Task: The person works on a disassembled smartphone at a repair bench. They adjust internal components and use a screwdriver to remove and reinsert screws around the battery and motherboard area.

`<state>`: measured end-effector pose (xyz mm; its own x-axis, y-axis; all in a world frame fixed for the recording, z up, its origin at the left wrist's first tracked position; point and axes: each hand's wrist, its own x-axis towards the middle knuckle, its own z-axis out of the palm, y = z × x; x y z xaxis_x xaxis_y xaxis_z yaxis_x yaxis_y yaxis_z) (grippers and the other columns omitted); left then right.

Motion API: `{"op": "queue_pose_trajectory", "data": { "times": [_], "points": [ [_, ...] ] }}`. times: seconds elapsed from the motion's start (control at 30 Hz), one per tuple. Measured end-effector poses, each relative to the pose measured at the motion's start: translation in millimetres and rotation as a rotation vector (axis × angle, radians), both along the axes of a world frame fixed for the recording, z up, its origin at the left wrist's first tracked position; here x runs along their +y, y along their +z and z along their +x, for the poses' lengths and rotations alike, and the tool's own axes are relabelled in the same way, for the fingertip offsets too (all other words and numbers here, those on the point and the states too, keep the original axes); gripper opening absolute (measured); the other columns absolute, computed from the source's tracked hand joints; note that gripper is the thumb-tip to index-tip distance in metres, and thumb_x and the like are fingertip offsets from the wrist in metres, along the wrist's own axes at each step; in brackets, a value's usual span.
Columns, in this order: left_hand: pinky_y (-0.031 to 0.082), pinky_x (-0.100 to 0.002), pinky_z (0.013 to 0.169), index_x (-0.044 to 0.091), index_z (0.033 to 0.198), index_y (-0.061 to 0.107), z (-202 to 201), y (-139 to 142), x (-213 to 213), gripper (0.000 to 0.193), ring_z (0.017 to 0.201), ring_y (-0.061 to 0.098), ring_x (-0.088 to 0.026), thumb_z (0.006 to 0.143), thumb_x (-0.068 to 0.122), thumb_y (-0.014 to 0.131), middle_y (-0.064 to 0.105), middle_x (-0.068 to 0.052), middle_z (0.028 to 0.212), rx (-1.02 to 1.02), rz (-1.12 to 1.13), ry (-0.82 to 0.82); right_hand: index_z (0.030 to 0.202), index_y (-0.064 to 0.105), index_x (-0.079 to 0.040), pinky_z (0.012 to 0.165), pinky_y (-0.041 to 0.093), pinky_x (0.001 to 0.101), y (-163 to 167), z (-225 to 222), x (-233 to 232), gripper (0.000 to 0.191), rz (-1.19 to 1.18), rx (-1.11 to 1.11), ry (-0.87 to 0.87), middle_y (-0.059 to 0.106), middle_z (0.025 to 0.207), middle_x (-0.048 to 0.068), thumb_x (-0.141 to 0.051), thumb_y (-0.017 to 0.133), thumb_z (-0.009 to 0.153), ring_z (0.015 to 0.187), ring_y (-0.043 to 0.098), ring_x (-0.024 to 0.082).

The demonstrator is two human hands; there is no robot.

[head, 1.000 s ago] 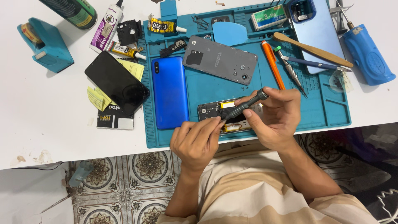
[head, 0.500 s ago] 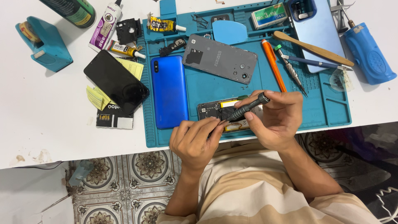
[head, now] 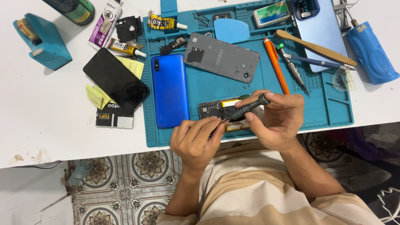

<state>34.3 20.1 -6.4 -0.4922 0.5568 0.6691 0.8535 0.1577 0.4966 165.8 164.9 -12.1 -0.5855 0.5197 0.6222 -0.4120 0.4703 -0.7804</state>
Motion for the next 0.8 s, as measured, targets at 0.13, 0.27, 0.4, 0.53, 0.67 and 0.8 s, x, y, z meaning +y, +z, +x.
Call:
{"op": "queue_pose_trajectory", "data": {
  "times": [0.13, 0.27, 0.4, 0.53, 0.67, 0.8],
  "points": [
    [0.040, -0.031, 0.062, 0.017, 0.085, 0.077, 0, 0, -1, 0.017, 0.070, 0.060, -0.012, 0.074, 0.018, 0.091, 0.075, 0.010, 0.088, 0.002, -0.003, 0.000, 0.134, 0.037, -0.009, 0.087, 0.057, 0.0382, 0, 0, 0, 0.054, 0.002, -0.004, 0.013, 0.068, 0.109, 0.020, 0.014, 0.066, 0.095, 0.098, 0.074, 0.030],
    [0.039, -0.031, 0.062, 0.016, 0.089, 0.076, 0, 1, 0, 0.022, 0.069, 0.061, -0.013, 0.075, 0.023, 0.092, 0.075, 0.009, 0.088, 0.001, 0.004, -0.002, 0.134, 0.036, -0.010, 0.088, 0.057, 0.0382, 1, -1, 1, 0.054, 0.030, -0.009, 0.011, 0.068, 0.108, 0.020, 0.014, 0.065, 0.095, 0.097, 0.074, 0.029],
    [0.041, -0.030, 0.058, 0.004, 0.101, 0.076, -1, -1, 0, 0.042, 0.064, 0.060, -0.014, 0.079, 0.035, 0.093, 0.075, 0.003, 0.088, 0.005, 0.041, 0.011, 0.137, 0.034, -0.011, 0.086, 0.061, 0.0359, 3, -2, -1, 0.054, -0.002, -0.011, -0.044, 0.070, 0.110, 0.022, 0.013, 0.064, 0.099, 0.100, 0.073, 0.027],
    [0.040, -0.031, 0.056, 0.008, 0.089, 0.074, -2, -2, 0, 0.033, 0.062, 0.060, -0.016, 0.081, 0.036, 0.088, 0.072, 0.002, 0.082, 0.063, 0.066, 0.016, 0.136, 0.034, -0.010, 0.091, 0.063, 0.0392, 3, -11, -1, 0.054, 0.068, -0.021, -0.153, 0.062, 0.103, 0.015, 0.015, 0.064, 0.099, 0.098, 0.073, 0.027],
    [0.040, -0.031, 0.058, 0.011, 0.085, 0.073, -2, -4, -2, 0.016, 0.064, 0.061, -0.015, 0.087, 0.024, 0.082, 0.073, 0.005, 0.082, 0.095, 0.081, -0.019, 0.137, 0.036, -0.011, 0.089, 0.051, 0.0368, 5, -12, -1, 0.061, 0.305, -0.095, -0.206, 0.070, 0.115, 0.024, 0.016, 0.069, 0.094, 0.097, 0.071, 0.030],
    [0.039, -0.031, 0.058, 0.012, 0.084, 0.073, -1, -4, -3, 0.008, 0.065, 0.061, -0.014, 0.086, 0.017, 0.079, 0.073, 0.006, 0.082, 0.107, 0.078, -0.016, 0.141, 0.038, -0.015, 0.095, 0.048, 0.0393, 7, -11, 0, 0.065, 0.346, -0.122, -0.161, 0.072, 0.118, 0.021, 0.014, 0.071, 0.094, 0.097, 0.073, 0.027]
  ]
}}
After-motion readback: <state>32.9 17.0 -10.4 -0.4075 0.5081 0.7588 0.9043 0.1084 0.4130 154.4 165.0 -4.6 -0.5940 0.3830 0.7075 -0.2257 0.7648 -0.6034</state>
